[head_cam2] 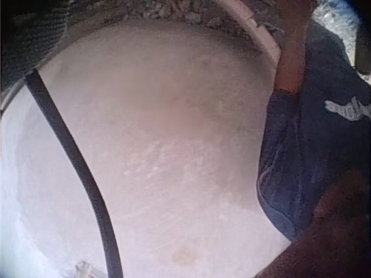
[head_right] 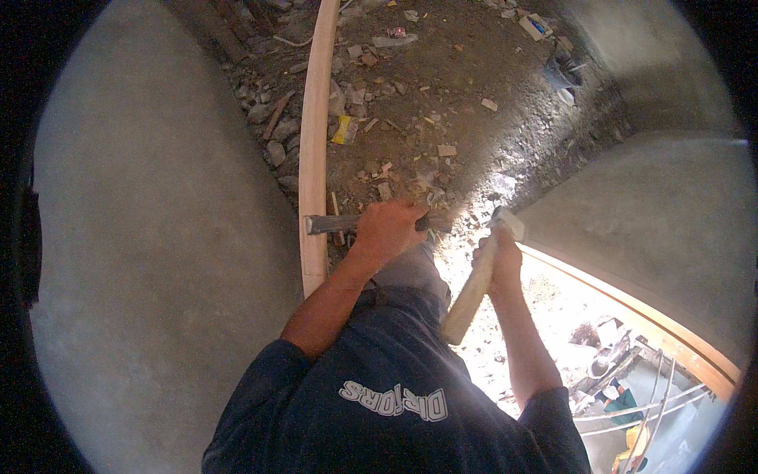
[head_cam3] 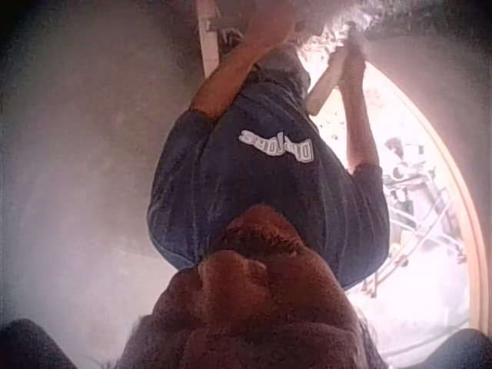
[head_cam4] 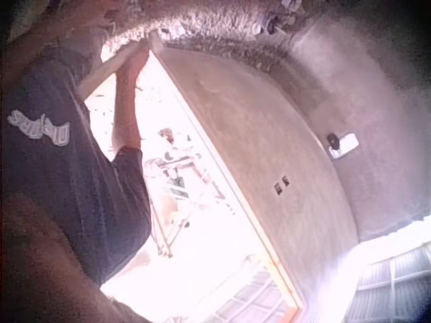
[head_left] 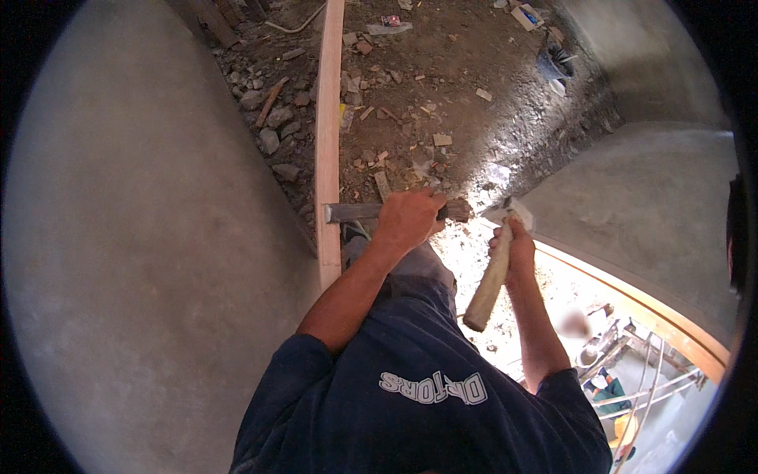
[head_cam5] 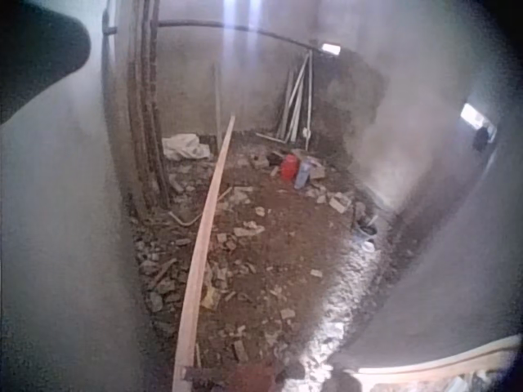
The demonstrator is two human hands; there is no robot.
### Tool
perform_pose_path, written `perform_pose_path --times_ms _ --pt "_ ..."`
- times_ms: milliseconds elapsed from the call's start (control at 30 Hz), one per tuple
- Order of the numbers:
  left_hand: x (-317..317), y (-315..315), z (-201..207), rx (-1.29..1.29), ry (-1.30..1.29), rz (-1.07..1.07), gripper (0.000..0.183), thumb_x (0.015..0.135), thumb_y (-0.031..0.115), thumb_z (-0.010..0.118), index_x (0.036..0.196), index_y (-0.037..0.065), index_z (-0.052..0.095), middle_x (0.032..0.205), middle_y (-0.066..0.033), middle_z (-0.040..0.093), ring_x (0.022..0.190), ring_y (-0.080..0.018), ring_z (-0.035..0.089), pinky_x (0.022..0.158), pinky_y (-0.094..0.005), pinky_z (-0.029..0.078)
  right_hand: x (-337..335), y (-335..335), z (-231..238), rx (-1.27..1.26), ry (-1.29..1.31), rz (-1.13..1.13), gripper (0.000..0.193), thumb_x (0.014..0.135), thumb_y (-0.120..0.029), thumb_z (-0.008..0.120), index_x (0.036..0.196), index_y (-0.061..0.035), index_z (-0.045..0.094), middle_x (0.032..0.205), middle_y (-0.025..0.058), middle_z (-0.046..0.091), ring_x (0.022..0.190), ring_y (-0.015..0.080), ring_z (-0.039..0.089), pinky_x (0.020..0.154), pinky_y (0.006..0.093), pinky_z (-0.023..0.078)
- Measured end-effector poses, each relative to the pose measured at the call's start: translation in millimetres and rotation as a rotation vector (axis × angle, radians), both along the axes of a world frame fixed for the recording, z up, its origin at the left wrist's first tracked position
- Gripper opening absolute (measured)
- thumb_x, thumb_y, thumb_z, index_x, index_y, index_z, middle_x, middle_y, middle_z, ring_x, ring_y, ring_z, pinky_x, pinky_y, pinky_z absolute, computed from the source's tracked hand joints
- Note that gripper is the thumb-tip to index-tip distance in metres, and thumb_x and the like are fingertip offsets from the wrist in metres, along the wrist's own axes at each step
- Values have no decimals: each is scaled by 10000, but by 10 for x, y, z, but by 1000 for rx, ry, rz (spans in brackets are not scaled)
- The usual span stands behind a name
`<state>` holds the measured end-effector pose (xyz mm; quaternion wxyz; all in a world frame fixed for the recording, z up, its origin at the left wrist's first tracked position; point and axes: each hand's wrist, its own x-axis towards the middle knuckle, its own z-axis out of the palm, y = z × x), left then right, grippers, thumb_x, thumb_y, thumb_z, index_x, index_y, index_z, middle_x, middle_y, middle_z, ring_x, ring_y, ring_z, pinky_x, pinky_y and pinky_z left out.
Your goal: The person uses a chisel and mallet to carve a groove along a wooden plank. They repeatedly position the chisel and strike it with the mallet to remove wood shavings, working along the length of the plank.
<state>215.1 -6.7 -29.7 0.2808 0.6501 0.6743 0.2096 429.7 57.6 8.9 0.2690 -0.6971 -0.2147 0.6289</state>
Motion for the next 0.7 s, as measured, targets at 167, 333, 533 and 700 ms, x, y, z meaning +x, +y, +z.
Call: perform_pose_path --times_ms 167,333,533,700 --pt "-21 -15 -116 50 42 17 392 736 323 760 1071 130 693 935 -126 691 832 -327 704 721 -443 573 -137 -73 288 -114 67 445 219 979 -278 519 1005 -62 540 652 62 565 430 179 512 406 329 460" --pt "-9 36 -85 -68 57 4 404 737 318 755 1085 119 702 954 -128 691 836 -329 704 730 -446 574 134 11 -173 -84 -22 68 250 988 -332 510 994 -84 542 658 49 576 467 165 544 436 299 487" --pt "-7 3 -117 -15 14 46 400 747 315 754 1097 126 705 971 -136 690 872 -336 701 766 -450 572 -71 -37 80 -170 -4 452 283 984 -336 516 1084 -76 564 642 41 571 461 154 541 417 292 455" --pt "-16 57 -121 -77 18 20 426 738 318 764 1110 121 697 976 -149 686 883 -342 696 766 -461 567 89 8 -272 -54 11 -5 251 994 -323 510 1008 -74 536 680 56 572 480 181 538 453 320 481"
